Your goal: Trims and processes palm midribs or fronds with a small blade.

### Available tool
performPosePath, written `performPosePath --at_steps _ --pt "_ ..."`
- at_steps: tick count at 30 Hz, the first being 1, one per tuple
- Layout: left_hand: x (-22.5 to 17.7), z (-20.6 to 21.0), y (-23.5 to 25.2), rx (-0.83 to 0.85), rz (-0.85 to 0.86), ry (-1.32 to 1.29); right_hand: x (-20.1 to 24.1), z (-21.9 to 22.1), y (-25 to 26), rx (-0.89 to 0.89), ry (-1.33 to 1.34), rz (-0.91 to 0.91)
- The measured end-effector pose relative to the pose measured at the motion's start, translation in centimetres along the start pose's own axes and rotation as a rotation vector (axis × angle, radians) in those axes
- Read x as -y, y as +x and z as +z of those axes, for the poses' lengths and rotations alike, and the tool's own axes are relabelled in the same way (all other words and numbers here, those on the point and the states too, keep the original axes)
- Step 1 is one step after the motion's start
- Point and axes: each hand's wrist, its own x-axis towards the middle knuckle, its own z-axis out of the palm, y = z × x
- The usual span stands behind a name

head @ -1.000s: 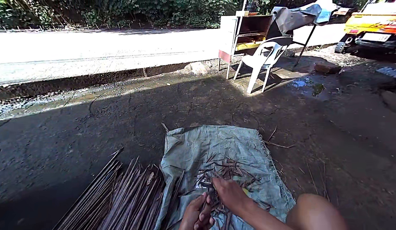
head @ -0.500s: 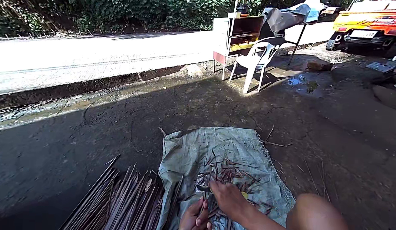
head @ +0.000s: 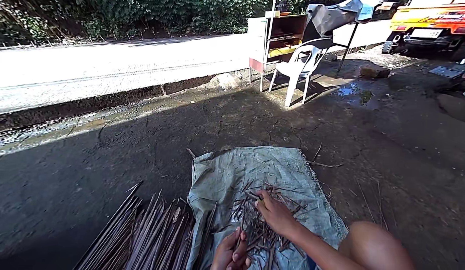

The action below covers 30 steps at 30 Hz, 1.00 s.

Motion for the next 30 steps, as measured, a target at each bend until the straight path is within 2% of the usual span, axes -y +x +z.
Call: performPosePath --at_steps 3,6,8,10,11,13,15,18,21,24,27,30 --pt "-0.1 -0.4 0.1 0.002 0.036 0.005 1.3 -1.3 -0.8 -0.061 -0.351 0.065" --pt "-0.2 -0.4 0.2 -0.01 0.058 0.042 1.3 -1.2 -0.7 -0.034 -0.59 -0.019" --pt "0.1 -0.1 0.1 -0.014 0.04 0.08 0.7 -0.1 -0.7 -0.096 -0.648 -0.165" --pt "0.7 0.3 0.2 -0.019 0.013 0.147 -0.1 0.7 -0.2 -0.256 -0.636 -0.282" --pt "1.1 0.4 0.3 -0.023 0.003 0.177 -0.1 0.6 0.0 -0.283 -0.628 -0.265" --pt "1.6 0.6 0.3 -0.025 -0.017 0.218 0.2 -0.9 0.6 -0.228 -0.594 -0.104" --pt "2.0 0.6 0.2 -0.034 -0.021 0.251 -0.1 -3.0 1.4 -0.122 -0.493 0.058" --pt "2.0 0.4 0.1 -0.092 0.041 0.359 -1.7 -3.9 2.3 0.058 -0.12 0.1" --pt "1.4 -0.1 0.5 -0.143 0.098 0.436 -1.7 -0.7 1.2 0.1 0.317 0.06" --pt "1.2 -0.2 0.6 -0.104 0.116 0.49 -0.9 2.2 -0.6 0.236 0.7 0.069" --pt "1.9 -0.1 0.7 -0.039 0.112 0.541 -0.3 2.3 -0.7 0.188 0.885 0.089" --pt "2.2 0.0 0.5 -0.008 0.093 0.58 -0.4 0.1 0.9 -0.016 0.921 0.098"
